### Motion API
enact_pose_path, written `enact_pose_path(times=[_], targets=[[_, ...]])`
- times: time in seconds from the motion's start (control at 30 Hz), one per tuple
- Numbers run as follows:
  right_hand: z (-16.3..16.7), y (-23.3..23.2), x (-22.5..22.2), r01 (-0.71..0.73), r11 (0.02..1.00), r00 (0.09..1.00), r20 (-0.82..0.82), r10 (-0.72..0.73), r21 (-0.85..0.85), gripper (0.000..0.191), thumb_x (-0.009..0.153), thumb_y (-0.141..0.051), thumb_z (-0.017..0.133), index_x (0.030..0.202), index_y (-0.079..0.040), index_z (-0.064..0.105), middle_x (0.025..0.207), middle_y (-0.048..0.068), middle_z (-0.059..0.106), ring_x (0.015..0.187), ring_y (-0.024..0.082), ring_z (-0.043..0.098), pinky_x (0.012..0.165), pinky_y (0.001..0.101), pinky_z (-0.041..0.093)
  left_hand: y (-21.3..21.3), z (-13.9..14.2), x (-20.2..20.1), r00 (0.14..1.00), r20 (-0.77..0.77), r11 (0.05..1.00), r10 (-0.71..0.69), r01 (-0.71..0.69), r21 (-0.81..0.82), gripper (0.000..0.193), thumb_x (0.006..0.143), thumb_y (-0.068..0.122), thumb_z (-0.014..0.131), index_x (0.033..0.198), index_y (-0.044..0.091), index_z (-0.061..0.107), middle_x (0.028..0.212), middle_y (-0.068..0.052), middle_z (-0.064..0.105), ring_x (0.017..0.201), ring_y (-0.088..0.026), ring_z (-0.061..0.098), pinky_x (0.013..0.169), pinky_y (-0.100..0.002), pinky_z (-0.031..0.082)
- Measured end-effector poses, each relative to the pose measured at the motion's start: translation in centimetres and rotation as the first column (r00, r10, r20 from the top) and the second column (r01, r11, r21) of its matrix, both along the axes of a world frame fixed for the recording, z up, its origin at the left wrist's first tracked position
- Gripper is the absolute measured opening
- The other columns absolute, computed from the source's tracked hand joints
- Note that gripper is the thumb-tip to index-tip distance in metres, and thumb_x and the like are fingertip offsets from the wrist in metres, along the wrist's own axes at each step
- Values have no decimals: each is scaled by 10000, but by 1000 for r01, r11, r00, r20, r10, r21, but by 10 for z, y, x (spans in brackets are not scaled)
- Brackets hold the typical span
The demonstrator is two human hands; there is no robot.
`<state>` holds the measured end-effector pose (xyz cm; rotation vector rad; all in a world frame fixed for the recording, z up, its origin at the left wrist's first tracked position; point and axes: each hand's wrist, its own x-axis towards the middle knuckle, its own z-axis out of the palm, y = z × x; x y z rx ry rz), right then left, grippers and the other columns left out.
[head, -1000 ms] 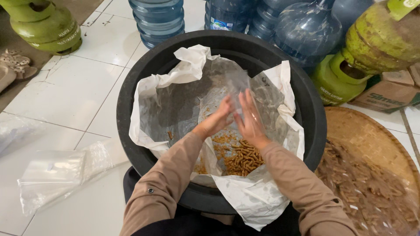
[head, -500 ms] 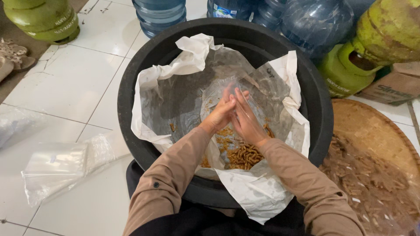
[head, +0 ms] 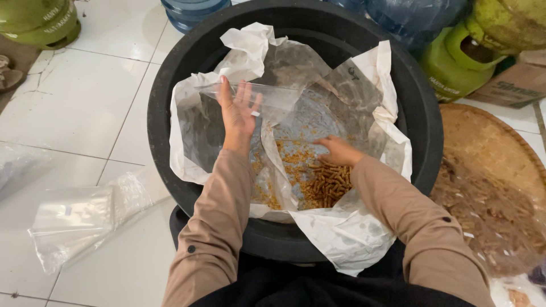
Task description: The person sits on the floor with a large basin of brown snack pieces in front of them. They open small clear plastic bags, place handfuls of the snack pieces into each bag, and set filled bags aside on the floor, repeating the process.
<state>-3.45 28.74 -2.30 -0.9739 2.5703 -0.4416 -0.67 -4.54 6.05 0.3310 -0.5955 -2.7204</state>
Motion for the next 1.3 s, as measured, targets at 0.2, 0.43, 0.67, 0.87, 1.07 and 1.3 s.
enact_pose_path(times=[0.2,0.43,0.67,0.87,1.07,1.3], targets=[[-30,-14,67,-165,745,964,264,-16,647,1254,674,-441,997,1608,-363,163,1681,170,-25,1520,513,14,1154,682,245,13,-9,3,994,38,995,-100,99,32,1147,752,582,806,1600,350,69,1618,-188,330,1500,-347,364,1125,-585,401],[-34,-3,74,-271,677,959,134,249,685,1141,509,-461,971,1511,-269,460,1535,151,429,1456,433,378,1063,578,495,20,-11,2,980,94,965,-174,151,215,1174,702,615,795,1592,404,59,1627,-232,217,1491,-338,350,1100,-581,419],[-54,-3,76,-212,634,976,131,174,743,894,755,-263,856,1532,-333,420,1474,141,436,1391,421,406,1011,555,510,29,-9,6,972,103,927,-212,166,336,1241,649,645,792,1591,436,11,1579,-236,226,1467,-345,365,1084,-624,439],[-69,7,69,-218,711,976,138,170,669,557,945,-125,607,1466,-310,532,1437,197,503,1246,415,607,975,482,554,30,-15,5,975,83,900,-208,158,407,1278,697,690,746,1588,353,-107,1620,-253,191,1481,-374,344,1112,-670,420],[-68,2,64,-262,750,965,157,210,607,363,870,-93,663,1218,-182,718,1157,184,724,1074,376,708,882,458,593,36,-29,3,975,34,899,-218,187,397,1373,683,796,695,1610,141,-77,1578,-246,196,1420,-377,353,1078,-702,421],[-22,-8,17,40,895,799,524,-296,445,196,820,-33,738,996,-74,661,931,143,719,826,278,735,707,408,610,45,-48,-4,943,172,899,-284,200,389,1399,683,844,640,1600,182,-184,1633,-318,42,1529,-473,203,1147,-726,333]])
